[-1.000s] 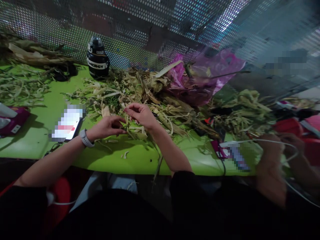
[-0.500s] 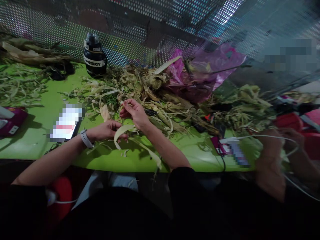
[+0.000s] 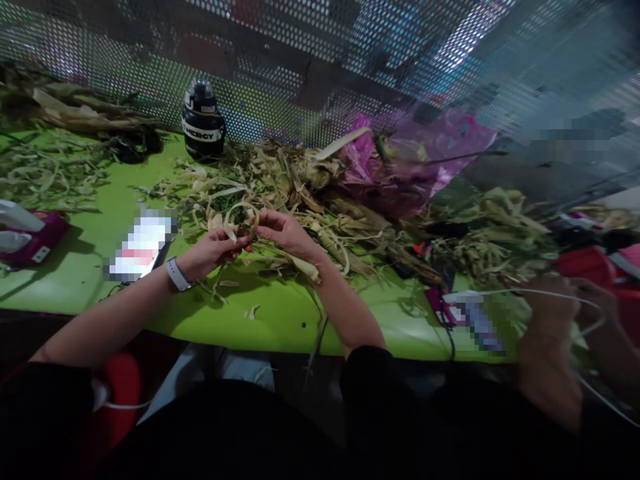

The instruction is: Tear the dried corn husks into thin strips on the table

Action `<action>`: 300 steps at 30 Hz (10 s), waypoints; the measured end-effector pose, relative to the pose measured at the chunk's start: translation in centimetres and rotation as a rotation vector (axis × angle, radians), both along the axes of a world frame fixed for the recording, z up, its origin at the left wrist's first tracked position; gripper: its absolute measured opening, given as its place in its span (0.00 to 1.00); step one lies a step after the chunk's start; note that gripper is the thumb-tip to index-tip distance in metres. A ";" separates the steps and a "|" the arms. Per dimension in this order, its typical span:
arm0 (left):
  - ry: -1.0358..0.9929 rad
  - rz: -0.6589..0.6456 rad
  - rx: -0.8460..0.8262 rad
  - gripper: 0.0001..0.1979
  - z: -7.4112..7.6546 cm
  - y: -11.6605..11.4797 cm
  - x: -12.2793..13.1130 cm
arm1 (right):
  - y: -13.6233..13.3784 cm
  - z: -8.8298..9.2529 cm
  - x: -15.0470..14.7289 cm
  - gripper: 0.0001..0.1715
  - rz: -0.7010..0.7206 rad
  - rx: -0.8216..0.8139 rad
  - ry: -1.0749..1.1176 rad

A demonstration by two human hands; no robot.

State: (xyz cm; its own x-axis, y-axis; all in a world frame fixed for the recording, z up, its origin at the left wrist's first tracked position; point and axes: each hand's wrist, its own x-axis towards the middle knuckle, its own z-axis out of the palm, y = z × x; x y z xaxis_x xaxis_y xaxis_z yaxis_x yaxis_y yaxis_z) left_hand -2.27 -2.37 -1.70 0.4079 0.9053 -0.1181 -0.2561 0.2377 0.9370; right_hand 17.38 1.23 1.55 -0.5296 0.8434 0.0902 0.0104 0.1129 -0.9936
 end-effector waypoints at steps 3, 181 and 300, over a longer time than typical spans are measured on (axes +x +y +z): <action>0.030 0.011 0.064 0.15 0.2 -0.2 0.2 | -0.4 0.1 -0.2 0.19 -0.032 0.002 -0.004; -0.169 0.244 0.104 0.17 1.6 0.0 -0.2 | -2.4 -1.3 -2.2 0.22 0.397 -0.004 -0.348; -0.342 0.234 -0.153 0.11 0.8 0.0 0.2 | 0.5 -2.8 -0.9 0.22 0.213 0.019 -0.324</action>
